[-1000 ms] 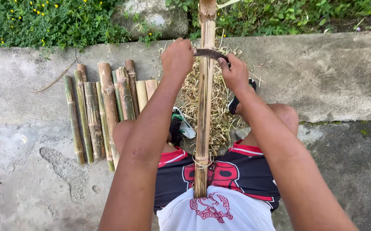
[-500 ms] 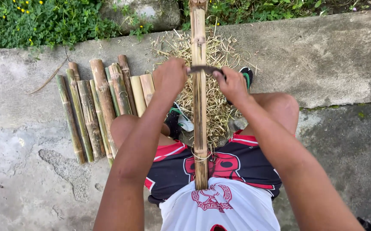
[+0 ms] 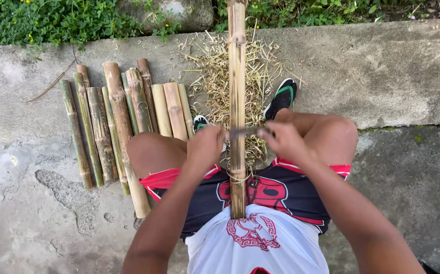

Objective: Shaving and peeling the outer layer of a bamboo pole using a sickle while bracing it against the body.

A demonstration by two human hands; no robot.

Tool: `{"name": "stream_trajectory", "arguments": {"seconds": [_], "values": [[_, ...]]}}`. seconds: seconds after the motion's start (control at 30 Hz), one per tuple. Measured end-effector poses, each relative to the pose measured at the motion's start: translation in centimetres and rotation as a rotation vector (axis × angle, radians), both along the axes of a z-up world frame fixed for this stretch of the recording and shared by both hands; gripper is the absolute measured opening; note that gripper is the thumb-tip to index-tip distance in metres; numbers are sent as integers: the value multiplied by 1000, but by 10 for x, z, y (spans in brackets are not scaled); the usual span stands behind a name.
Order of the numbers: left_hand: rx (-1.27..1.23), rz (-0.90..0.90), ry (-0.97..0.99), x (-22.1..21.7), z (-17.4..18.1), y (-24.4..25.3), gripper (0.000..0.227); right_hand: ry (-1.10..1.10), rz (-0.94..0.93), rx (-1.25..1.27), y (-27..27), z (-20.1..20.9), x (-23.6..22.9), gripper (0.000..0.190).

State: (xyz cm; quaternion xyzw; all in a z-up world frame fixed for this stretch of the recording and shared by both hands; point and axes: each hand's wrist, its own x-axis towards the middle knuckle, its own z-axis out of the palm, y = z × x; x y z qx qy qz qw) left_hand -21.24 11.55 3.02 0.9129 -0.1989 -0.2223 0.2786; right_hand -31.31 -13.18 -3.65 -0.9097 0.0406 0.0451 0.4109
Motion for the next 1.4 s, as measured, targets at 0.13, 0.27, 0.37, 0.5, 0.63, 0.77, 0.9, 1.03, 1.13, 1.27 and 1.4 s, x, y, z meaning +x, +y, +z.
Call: {"name": "stream_trajectory", "arguments": {"seconds": [0.13, 0.27, 0.37, 0.5, 0.63, 0.77, 0.9, 1.03, 1.13, 1.27, 1.4], "values": [[15, 78, -128, 90, -18, -51, 13, 67, -144, -16, -21, 6, 85, 44], [66, 143, -137, 139, -22, -75, 17, -88, -257, -105, -25, 10, 128, 39], [27, 114, -203, 135, -23, -68, 16, -218, -255, -161, -22, 5, 123, 36], [-13, 56, -281, 103, -26, -49, 20, -327, -176, -206, -9, 12, 93, 38], [15, 29, -164, 66, -13, -30, 18, -113, -223, -156, 5, 19, 57, 42], [-71, -23, -143, 2, -7, 11, 17, -200, -132, -104, 36, 31, -8, 41], [35, -34, 219, -60, 18, 50, 11, -49, -17, -50, 54, 49, -65, 37], [7, -31, 333, -53, 5, 43, 11, 347, 149, 235, 35, 46, -57, 27], [-24, -10, 95, -11, -4, 12, 15, 171, 10, 11, 16, 22, -13, 40], [-5, 90, -155, 77, -25, -42, 16, 28, -175, -30, -3, 25, 70, 36], [29, 109, -305, 115, -18, -65, 22, -80, -298, -53, -4, 19, 101, 33]]}}
